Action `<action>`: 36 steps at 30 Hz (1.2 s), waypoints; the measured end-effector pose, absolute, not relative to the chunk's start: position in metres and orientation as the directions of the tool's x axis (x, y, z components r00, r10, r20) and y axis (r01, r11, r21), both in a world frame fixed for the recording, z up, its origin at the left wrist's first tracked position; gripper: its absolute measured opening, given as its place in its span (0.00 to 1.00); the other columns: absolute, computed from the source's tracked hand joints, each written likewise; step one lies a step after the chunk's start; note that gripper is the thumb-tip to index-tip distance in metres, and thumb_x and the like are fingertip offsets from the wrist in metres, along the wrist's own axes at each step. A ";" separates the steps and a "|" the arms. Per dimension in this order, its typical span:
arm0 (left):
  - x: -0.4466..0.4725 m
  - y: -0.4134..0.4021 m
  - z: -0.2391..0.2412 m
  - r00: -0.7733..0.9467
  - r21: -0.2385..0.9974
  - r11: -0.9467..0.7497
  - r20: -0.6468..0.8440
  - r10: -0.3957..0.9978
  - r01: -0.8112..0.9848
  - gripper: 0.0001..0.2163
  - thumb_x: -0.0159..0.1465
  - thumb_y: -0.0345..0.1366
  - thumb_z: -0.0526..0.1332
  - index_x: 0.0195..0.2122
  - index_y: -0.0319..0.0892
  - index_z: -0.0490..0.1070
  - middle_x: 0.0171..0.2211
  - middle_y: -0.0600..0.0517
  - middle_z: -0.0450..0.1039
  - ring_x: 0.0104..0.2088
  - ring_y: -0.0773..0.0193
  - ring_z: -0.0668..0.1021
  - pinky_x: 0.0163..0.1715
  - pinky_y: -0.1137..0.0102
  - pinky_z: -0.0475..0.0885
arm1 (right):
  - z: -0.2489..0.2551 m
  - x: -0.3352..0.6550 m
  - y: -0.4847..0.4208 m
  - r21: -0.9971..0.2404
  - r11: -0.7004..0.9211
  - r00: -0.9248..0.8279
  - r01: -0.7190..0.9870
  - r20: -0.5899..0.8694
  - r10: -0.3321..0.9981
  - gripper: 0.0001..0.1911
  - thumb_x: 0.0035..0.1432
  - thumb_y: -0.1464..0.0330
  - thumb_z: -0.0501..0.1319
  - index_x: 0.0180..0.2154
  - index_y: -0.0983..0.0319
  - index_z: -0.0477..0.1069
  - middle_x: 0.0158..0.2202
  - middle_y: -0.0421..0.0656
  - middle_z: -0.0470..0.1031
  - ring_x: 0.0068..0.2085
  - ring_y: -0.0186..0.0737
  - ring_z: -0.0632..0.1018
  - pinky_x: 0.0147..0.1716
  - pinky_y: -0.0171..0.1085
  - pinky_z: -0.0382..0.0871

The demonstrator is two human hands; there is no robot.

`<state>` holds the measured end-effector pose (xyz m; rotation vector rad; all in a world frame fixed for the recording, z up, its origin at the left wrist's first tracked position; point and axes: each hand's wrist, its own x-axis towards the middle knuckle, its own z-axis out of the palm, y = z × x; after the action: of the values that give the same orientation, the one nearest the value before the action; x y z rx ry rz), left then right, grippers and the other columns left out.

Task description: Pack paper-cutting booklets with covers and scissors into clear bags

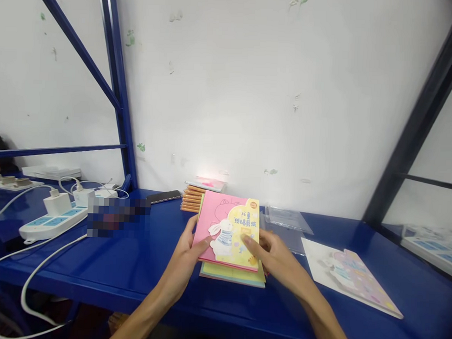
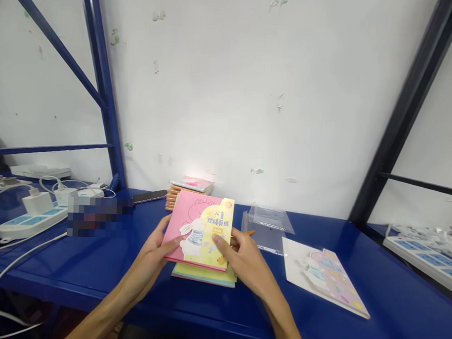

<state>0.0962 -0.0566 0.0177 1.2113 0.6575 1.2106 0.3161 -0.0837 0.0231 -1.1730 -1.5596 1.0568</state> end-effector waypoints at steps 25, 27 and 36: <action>0.100 -0.046 0.000 0.136 0.910 -0.393 0.376 0.917 0.130 0.28 0.61 0.43 0.70 0.61 0.44 0.68 0.55 0.43 0.79 0.53 0.48 0.81 0.53 0.58 0.75 | 0.016 0.320 -0.078 -0.837 0.299 -0.171 0.458 0.247 0.954 0.15 0.64 0.58 0.65 0.47 0.58 0.82 0.48 0.46 0.84 0.47 0.53 0.83 0.42 0.43 0.78; 0.098 -0.048 0.006 0.127 0.913 -0.392 0.378 0.917 0.116 0.27 0.60 0.43 0.71 0.60 0.43 0.70 0.54 0.43 0.80 0.52 0.48 0.81 0.52 0.59 0.76 | 0.020 0.318 -0.080 -0.829 0.341 -0.193 0.442 0.283 0.939 0.15 0.63 0.58 0.65 0.47 0.57 0.83 0.48 0.45 0.84 0.46 0.52 0.83 0.41 0.42 0.78; 0.098 -0.047 0.011 0.293 0.987 -0.136 0.154 0.944 -0.081 0.27 0.52 0.44 0.76 0.51 0.38 0.79 0.49 0.42 0.84 0.48 0.44 0.84 0.45 0.60 0.80 | 0.017 0.316 -0.079 -0.820 0.271 -0.177 0.503 0.209 0.962 0.14 0.64 0.59 0.64 0.44 0.60 0.81 0.45 0.46 0.84 0.45 0.50 0.83 0.43 0.42 0.76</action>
<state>0.0984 -0.0470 0.0112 1.3989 0.8669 1.1117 0.3165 -0.0787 0.0171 -1.3327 -1.8007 0.7824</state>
